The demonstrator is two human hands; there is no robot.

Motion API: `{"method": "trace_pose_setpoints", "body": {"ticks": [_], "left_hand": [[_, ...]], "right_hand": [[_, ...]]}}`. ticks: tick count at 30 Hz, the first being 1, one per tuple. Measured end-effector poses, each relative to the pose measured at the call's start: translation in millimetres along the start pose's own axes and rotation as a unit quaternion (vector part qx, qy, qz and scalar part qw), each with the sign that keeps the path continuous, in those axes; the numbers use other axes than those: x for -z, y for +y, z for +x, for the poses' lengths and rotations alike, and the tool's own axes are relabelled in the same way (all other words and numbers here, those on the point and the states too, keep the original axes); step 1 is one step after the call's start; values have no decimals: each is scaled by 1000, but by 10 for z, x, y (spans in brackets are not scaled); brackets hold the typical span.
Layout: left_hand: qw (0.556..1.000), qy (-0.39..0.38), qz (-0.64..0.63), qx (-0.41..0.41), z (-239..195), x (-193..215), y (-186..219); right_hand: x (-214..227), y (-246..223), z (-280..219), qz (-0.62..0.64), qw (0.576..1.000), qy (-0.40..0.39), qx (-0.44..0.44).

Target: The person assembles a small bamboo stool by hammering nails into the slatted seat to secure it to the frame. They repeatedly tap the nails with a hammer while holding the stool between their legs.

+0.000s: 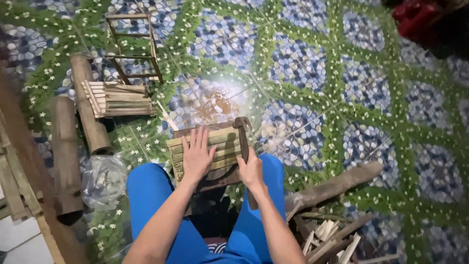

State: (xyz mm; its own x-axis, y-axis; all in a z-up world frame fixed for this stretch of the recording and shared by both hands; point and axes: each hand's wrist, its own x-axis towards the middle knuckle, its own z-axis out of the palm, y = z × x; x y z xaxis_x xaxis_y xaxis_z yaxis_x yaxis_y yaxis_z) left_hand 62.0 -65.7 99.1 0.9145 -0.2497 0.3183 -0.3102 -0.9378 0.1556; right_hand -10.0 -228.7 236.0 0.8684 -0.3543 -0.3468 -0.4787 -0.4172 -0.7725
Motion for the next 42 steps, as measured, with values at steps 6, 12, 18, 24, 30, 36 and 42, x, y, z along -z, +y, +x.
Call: {"method": "trace_pose_setpoints", "body": {"ticks": [6, 12, 18, 24, 30, 36, 42], "left_hand": [[1000, 4, -10, 5, -63, -5, -15], [1000, -22, 16, 5, 3, 42, -13], [999, -46, 24, 14, -25, 113, 14], [998, -53, 10, 26, 4, 93, 4], [998, -60, 14, 29, -10, 108, 16], [999, -45, 1, 28, -16, 89, 7], [999, -40, 5, 23, -18, 90, 16]], "right_hand": [[27, 229, -2, -11, 1000, -1, -12], [111, 160, -221, -14, 999, 39, -22], [29, 294, -309, 28, 998, 28, -39], [-24, 441, -239, -19, 999, 4, -30], [82, 237, -506, 7, 999, 24, -28], [-79, 651, -467, -41, 998, -8, -36], [2, 347, -648, -35, 998, -29, -50]]}}
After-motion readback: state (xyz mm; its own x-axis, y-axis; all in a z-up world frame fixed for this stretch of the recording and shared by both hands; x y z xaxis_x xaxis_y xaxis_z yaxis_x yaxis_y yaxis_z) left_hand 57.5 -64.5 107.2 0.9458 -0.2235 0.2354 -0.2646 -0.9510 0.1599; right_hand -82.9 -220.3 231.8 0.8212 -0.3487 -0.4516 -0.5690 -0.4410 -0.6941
